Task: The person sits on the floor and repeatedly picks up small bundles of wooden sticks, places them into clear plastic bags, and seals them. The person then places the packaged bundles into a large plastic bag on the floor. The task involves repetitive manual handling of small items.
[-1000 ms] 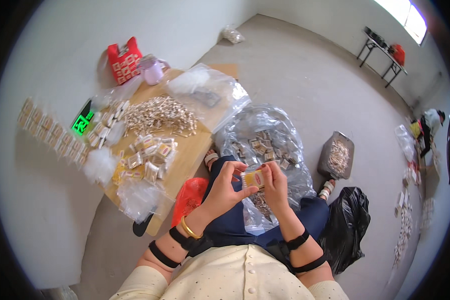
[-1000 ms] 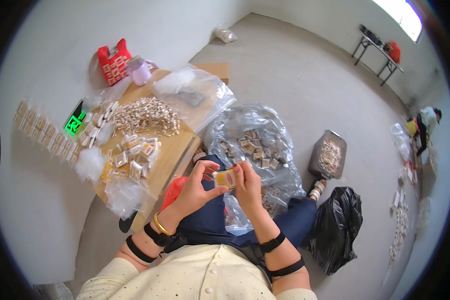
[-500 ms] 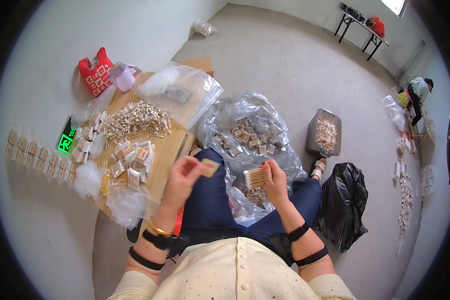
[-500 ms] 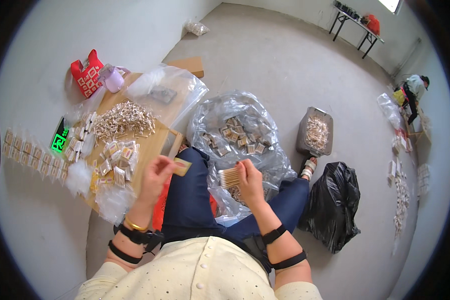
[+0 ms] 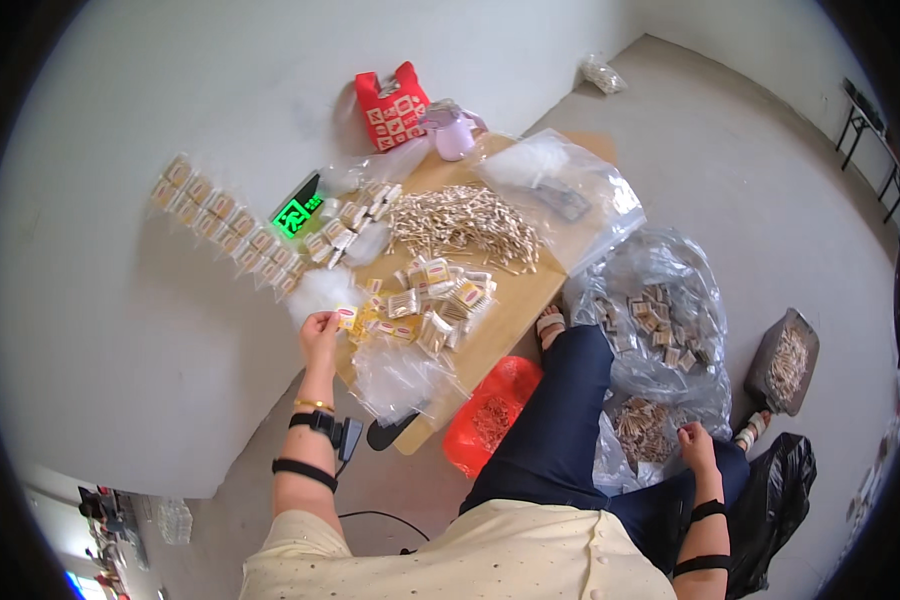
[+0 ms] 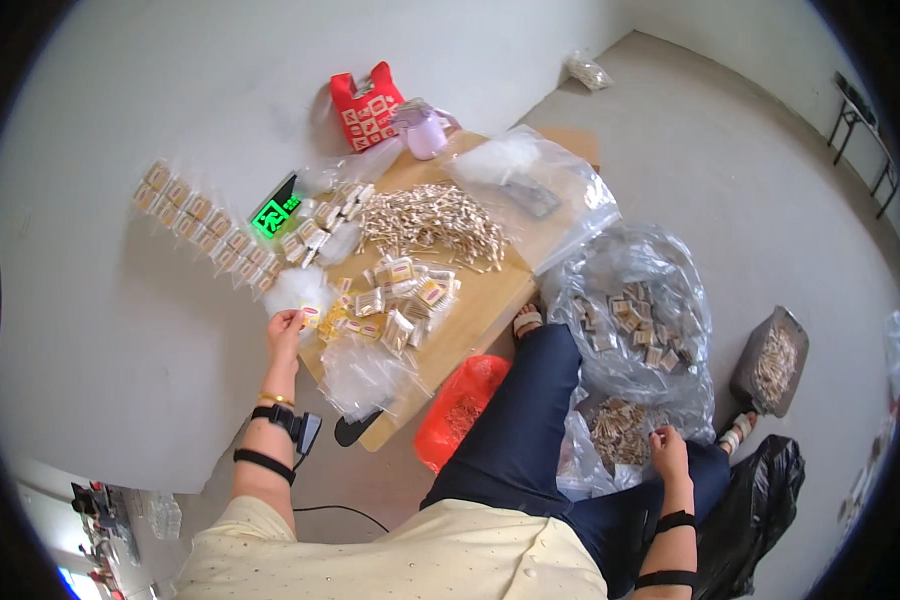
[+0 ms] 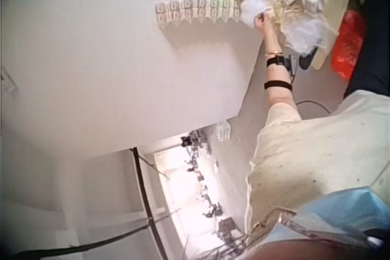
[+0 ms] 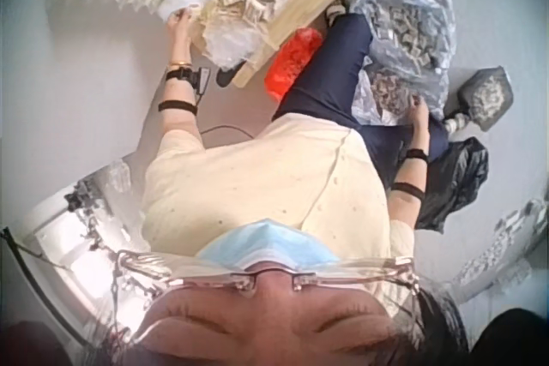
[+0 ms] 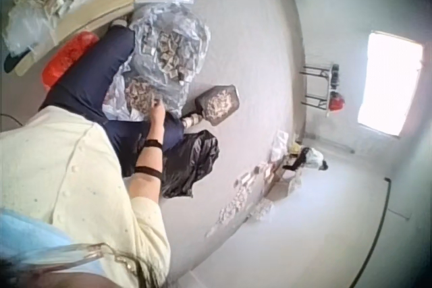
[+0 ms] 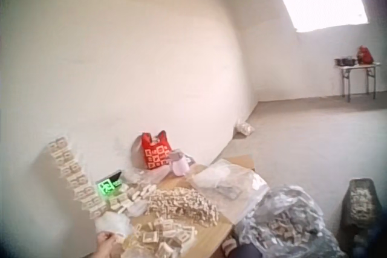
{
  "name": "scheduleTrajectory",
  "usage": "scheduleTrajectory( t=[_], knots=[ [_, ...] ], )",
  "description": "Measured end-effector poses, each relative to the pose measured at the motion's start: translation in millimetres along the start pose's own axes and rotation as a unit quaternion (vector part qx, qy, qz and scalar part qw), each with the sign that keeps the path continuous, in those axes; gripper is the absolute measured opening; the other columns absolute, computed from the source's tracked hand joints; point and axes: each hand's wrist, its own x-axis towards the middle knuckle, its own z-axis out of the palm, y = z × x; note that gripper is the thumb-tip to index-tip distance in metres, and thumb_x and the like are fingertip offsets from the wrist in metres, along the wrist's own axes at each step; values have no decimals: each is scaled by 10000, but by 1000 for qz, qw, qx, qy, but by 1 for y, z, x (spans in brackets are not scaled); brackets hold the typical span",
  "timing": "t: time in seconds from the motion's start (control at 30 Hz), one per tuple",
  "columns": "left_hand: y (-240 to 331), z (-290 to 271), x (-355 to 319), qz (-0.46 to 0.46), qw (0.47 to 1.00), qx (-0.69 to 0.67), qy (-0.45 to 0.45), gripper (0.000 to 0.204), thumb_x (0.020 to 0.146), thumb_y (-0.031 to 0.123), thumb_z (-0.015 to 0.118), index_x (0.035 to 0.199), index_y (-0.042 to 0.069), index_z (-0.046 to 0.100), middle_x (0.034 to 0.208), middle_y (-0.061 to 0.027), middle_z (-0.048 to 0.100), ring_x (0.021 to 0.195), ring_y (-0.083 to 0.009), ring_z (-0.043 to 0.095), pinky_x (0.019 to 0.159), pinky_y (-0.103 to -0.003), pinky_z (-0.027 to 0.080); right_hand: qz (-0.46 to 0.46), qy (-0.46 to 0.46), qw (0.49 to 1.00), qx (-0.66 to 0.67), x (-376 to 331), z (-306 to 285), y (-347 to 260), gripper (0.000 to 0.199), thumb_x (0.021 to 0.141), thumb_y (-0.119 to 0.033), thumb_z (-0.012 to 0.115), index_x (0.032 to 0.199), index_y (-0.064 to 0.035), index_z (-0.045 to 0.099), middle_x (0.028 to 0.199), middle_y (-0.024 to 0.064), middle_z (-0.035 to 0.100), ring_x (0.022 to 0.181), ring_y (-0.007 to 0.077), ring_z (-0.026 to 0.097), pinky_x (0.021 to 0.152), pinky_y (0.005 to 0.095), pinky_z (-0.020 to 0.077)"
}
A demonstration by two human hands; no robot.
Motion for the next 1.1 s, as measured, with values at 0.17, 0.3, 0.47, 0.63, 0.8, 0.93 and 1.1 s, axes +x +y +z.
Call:
scheduleTrajectory(
  t=[0.17,0.3,0.47,0.63,0.8,0.93,1.1],
  knots=[
    [-50,25,31,-18,969,246,-9,318,779,159,749,1045,60,607,975,-64,661,897,-184,620,840,-319,478,10,-34,998,55,3,-6,-50,184,842,-174,644,946,-21,638,834,167,652,791,312,639,718,386,495],
    [-8,86,7,186,915,356,-38,473,724,210,751,1155,130,572,1180,-94,579,1146,-278,505,966,-425,396,-13,-31,999,15,-7,-15,-69,177,839,-181,648,938,-35,642,845,161,648,794,311,636,717,388,495],
    [7,122,-8,277,820,484,-124,592,689,218,730,1234,124,517,1202,-97,556,1217,-303,444,1027,-489,309,-44,-31,998,-29,-6,-11,-86,176,834,-190,654,923,-38,646,852,163,648,800,315,635,724,394,498],
    [5,120,-4,308,818,475,-96,489,714,184,686,1165,73,535,1097,-124,610,1065,-289,545,1023,-480,301,-26,-56,998,-11,1,-9,-100,186,833,-160,653,920,4,639,862,174,658,798,301,646,713,376,511],
    [61,119,-10,88,978,136,-132,306,841,163,650,1107,50,551,960,-106,650,814,-247,644,848,-422,470,-137,8,990,20,11,-22,-143,165,864,-144,638,904,16,627,754,125,632,656,201,604,629,319,478],
    [141,136,-82,-90,902,-237,-349,270,909,170,645,1102,13,540,950,-75,652,855,-153,656,722,-292,545,-140,12,977,163,24,-44,-256,144,866,-132,650,894,8,631,736,96,628,689,169,600,634,291,462],
    [190,166,-166,1,828,-158,-539,260,858,130,711,1062,6,608,902,-27,670,827,-81,636,755,-229,512,-299,-75,894,325,3,-76,-371,187,934,-130,582,1079,-16,615,991,85,663,898,133,617,745,274,492]
  ],
)
